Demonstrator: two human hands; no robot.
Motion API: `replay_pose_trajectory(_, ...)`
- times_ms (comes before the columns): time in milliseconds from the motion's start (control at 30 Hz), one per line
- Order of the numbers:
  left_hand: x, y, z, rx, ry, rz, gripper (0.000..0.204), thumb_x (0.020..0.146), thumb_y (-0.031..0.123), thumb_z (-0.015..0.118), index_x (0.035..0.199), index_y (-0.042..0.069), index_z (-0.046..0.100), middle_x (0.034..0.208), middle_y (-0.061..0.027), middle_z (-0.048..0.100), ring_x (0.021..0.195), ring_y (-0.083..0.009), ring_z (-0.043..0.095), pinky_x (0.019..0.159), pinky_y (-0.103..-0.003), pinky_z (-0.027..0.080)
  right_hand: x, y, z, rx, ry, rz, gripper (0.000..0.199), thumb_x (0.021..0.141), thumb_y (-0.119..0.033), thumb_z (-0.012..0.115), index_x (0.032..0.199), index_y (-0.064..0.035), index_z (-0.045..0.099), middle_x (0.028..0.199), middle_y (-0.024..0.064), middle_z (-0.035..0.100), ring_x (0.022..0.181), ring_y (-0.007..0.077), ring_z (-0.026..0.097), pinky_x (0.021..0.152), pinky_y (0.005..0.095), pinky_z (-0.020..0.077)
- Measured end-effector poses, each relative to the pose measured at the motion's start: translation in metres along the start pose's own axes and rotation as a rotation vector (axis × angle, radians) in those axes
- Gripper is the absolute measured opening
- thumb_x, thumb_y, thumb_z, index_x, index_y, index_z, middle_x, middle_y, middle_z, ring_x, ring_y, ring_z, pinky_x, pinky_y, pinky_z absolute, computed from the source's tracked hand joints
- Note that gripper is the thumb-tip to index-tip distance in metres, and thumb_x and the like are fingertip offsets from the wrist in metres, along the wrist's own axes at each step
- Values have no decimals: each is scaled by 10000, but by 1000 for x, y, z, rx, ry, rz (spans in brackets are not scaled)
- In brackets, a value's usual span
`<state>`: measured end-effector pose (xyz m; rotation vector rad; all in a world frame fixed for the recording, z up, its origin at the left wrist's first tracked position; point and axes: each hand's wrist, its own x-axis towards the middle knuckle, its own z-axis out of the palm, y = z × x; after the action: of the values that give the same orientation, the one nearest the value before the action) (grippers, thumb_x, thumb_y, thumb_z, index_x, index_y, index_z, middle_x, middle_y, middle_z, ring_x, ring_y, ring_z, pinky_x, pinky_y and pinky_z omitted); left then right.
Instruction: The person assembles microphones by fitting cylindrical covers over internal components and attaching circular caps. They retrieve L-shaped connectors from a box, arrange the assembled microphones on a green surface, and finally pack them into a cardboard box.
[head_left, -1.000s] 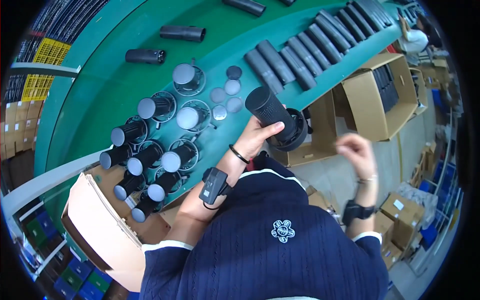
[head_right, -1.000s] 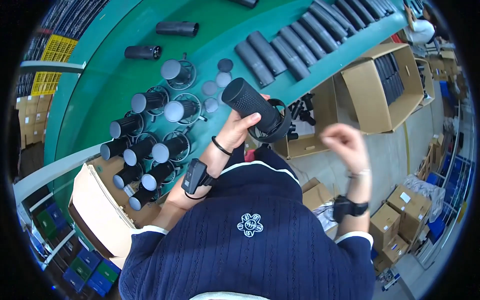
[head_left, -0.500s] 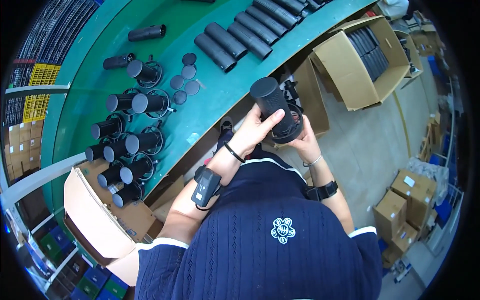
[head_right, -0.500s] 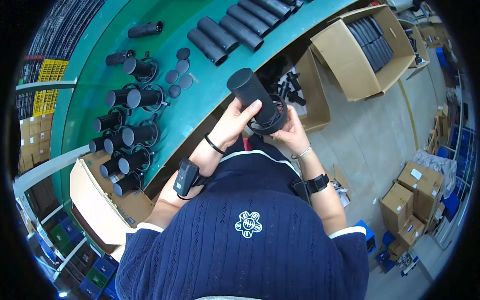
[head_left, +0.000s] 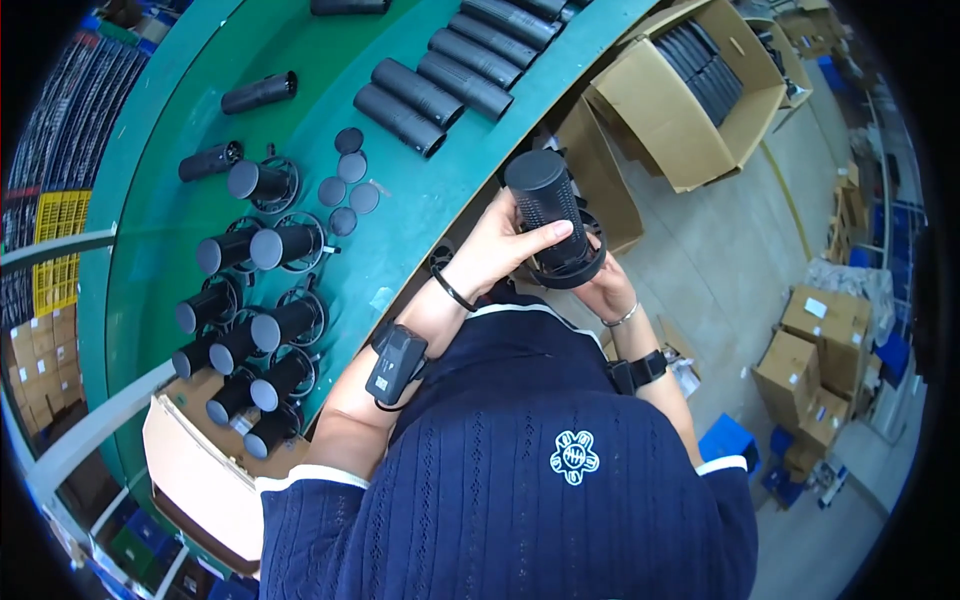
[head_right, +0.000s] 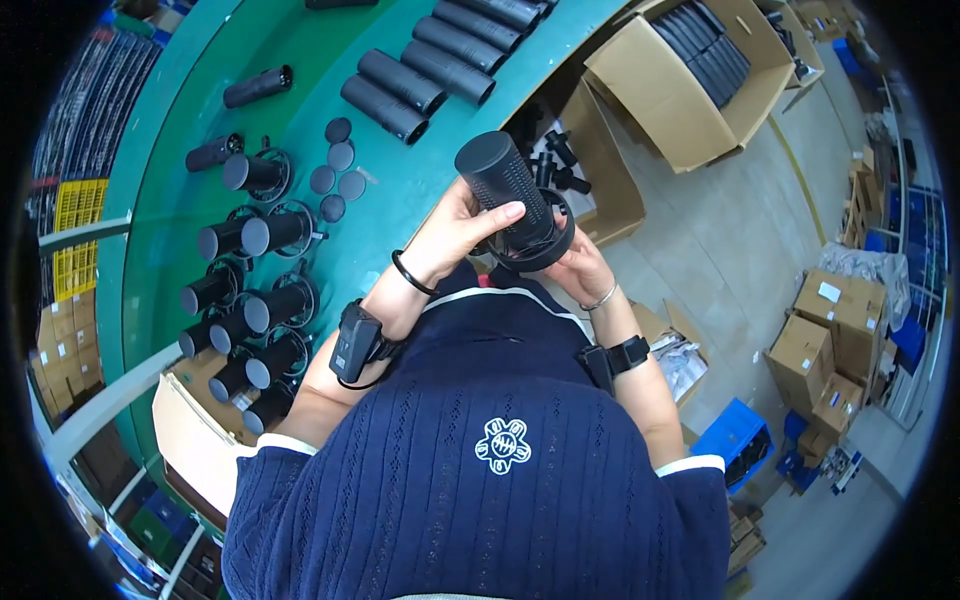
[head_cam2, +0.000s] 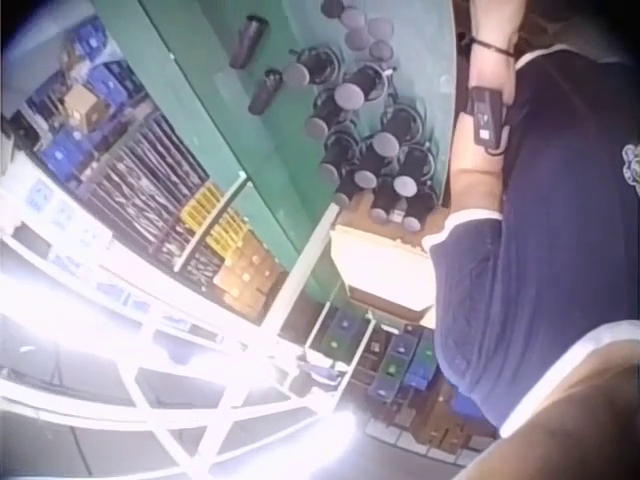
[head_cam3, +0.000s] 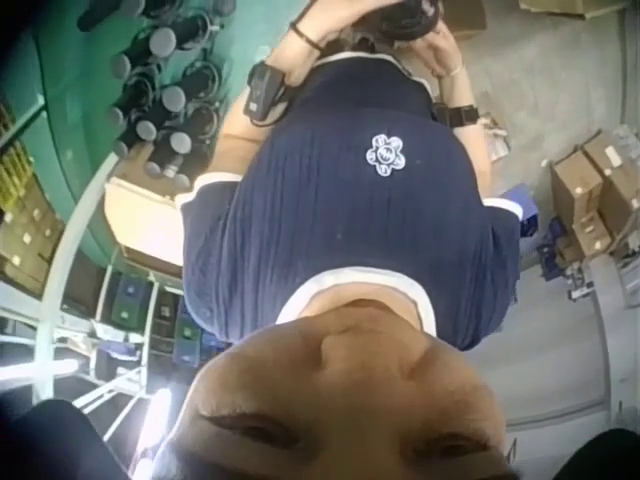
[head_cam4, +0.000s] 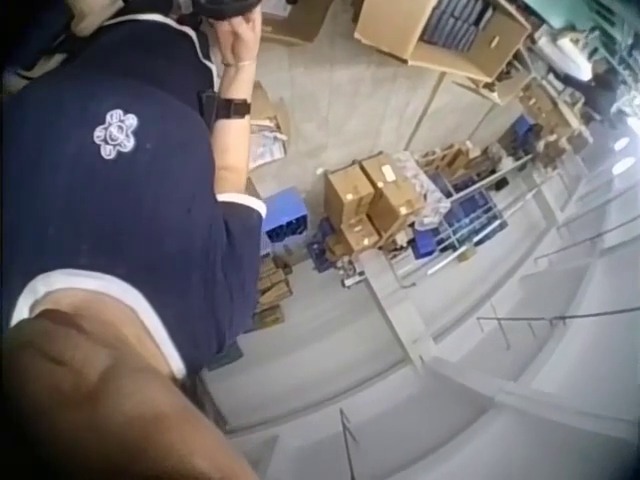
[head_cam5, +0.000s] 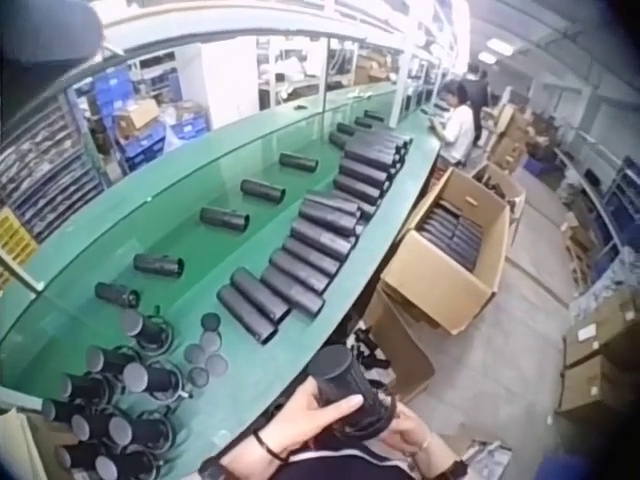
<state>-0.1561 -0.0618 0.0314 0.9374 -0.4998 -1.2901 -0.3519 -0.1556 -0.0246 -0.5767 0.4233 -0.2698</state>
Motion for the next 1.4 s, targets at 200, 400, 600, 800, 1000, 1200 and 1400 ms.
replay_pose_trajectory(200,14,2,-14,162,-50,-37,567,799,222,734,1248,27,447,1082,-60,590,991,-141,561,886,-306,451,-2,21,-13,158,32,15,565,860,-230,612,1322,-10,373,1241,143,521,1125,298,536,921,470,463)
replay_pose_trajectory(400,24,-11,-24,31,-66,-73,603,784,234,748,1263,36,438,1088,-54,588,952,-140,573,824,-300,479,-1,33,-27,430,-142,99,530,927,-324,464,1347,-14,378,1326,198,459,1143,364,515,900,509,472)
replay_pose_trajectory(600,21,-6,-14,190,-80,17,642,736,249,783,1248,36,461,1082,-62,597,968,-147,573,815,-300,481,3,33,-33,483,131,242,531,896,-429,445,1270,-54,488,1214,197,546,1011,332,589,646,405,549)
replay_pose_trajectory(800,13,-9,-3,334,-18,79,659,715,274,800,1224,14,473,1013,-71,622,966,-143,576,848,-305,466,20,16,-27,500,-79,397,558,872,-466,459,1155,8,539,993,177,616,613,262,603,386,309,468)
replay_pose_trajectory(1000,-10,-13,6,228,142,101,584,743,250,780,1180,3,483,1044,-79,612,974,-166,575,870,-312,463,25,9,-21,477,-35,588,540,916,-464,366,1151,-9,538,975,192,605,554,251,580,364,283,431)
replay_pose_trajectory(1200,-48,-29,-5,108,445,134,720,713,133,794,1290,11,380,1163,-78,540,1056,-166,536,919,-325,450,27,7,-36,-162,-154,663,547,957,-491,321,1145,-24,533,860,132,632,626,198,600,494,257,466)
replay_pose_trajectory(1400,-118,-53,-54,555,1151,438,542,701,164,793,1118,14,481,985,-81,605,907,-162,574,805,-304,472,25,-1,-60,-527,42,614,399,981,-378,400,1116,-33,545,775,54,624,679,122,596,570,219,438)
